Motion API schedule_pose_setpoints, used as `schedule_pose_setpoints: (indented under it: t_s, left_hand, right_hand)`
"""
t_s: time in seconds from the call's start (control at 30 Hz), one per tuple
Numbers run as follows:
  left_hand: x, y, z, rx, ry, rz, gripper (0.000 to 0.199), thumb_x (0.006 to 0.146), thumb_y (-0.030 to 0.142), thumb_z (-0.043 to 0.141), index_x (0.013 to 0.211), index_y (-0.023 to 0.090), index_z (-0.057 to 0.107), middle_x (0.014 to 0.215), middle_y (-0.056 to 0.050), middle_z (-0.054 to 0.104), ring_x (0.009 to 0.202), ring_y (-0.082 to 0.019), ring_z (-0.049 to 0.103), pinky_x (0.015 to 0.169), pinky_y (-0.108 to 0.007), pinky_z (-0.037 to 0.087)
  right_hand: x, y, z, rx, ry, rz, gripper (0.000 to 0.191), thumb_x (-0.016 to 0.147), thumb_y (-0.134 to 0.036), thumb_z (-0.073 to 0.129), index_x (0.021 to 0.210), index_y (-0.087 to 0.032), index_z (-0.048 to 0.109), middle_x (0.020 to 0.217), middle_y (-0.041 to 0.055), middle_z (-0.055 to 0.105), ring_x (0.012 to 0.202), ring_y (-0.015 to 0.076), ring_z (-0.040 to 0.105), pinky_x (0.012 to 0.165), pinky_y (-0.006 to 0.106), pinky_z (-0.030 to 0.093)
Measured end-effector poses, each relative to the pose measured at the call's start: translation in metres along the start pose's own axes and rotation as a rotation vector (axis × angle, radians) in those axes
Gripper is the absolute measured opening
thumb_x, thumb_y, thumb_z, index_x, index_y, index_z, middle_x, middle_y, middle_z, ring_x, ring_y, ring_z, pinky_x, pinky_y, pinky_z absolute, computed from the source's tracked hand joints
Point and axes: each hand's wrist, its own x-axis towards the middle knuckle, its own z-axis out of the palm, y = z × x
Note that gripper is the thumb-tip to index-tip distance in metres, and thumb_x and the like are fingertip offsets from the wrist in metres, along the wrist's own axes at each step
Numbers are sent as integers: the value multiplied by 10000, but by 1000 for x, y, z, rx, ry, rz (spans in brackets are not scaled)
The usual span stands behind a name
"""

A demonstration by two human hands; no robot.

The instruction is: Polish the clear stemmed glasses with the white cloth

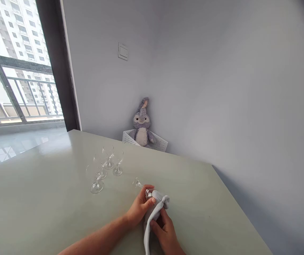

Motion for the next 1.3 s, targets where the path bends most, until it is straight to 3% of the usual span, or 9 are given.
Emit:
schedule_pose_setpoints:
  t_s: [0.23, 0.37, 0.53, 0.67, 0.83, 0.97, 1.03, 1.17, 1.3]
  left_hand:
    - [-2, -5, -2, 240, -10, 47, 428, 749, 396, 604, 1117, 215, 484, 863, -38, 591, 779, -165, 536, 723, -270, 413]
    - [-4, 4, -3, 250, -1, 108, 415, 784, 375, 558, 1169, 224, 525, 1047, -73, 595, 970, -214, 528, 895, -317, 374]
    - [-7, 12, -2, 193, -24, 186, 406, 731, 309, 633, 1125, 225, 585, 1241, -99, 501, 1108, -247, 470, 877, -310, 412]
    - [-3, 15, -6, 238, 30, 134, 419, 727, 339, 634, 1120, 209, 576, 1071, -104, 591, 855, -199, 579, 751, -292, 467]
    - [0, 14, -12, 297, 39, -11, 447, 809, 501, 455, 1053, 152, 589, 657, -24, 593, 567, -139, 558, 573, -272, 472]
    - [-7, 15, -6, 221, -8, 93, 415, 844, 432, 444, 1210, 241, 492, 1182, -70, 546, 1041, -202, 512, 867, -332, 434]
    - [-9, 17, -5, 216, -68, 112, 408, 830, 393, 492, 1211, 248, 497, 1272, -71, 483, 1112, -212, 461, 930, -342, 392]
    - [-3, 20, -11, 264, -63, 98, 444, 784, 395, 561, 1185, 211, 512, 1107, -92, 588, 921, -190, 557, 826, -339, 451]
    - [0, 16, -17, 373, 15, -5, 459, 827, 488, 437, 1123, 154, 546, 674, -22, 605, 602, -140, 557, 615, -300, 480]
  right_hand:
    - [8, -5, 4, 62, 121, 155, 362, 640, -477, 686, 832, -171, 675, 768, 52, 666, 746, 241, 598, 706, 335, 470]
    - [16, -13, -7, 285, 126, 238, 408, 677, -549, 605, 872, -193, 658, 792, 53, 652, 727, 216, 587, 672, 337, 476]
    - [16, -21, -22, 284, 114, 198, 413, 663, -579, 579, 830, -210, 660, 748, 25, 625, 661, 175, 543, 604, 296, 469]
    - [10, -32, -14, 79, 28, 176, 400, 730, -535, 540, 859, -181, 672, 675, 22, 621, 604, 162, 538, 592, 282, 459]
    - [4, -40, 0, -212, -95, -88, 278, 734, -399, 619, 921, -201, 675, 921, 44, 653, 908, 212, 563, 840, 301, 409]
    - [8, -36, -7, 119, 69, 97, 294, 726, -458, 601, 848, -196, 655, 693, 17, 615, 659, 165, 547, 656, 281, 444]
    - [11, -36, -11, 296, 141, 214, 313, 692, -496, 606, 776, -197, 636, 572, -12, 545, 523, 132, 467, 544, 267, 420]
    - [7, -42, -6, 181, 52, 191, 291, 687, -464, 630, 773, -186, 640, 598, 1, 565, 595, 157, 506, 592, 275, 426]
    - [-1, -44, 5, -154, -40, 7, 294, 728, -436, 613, 878, -188, 664, 837, 52, 640, 855, 223, 553, 771, 307, 420]
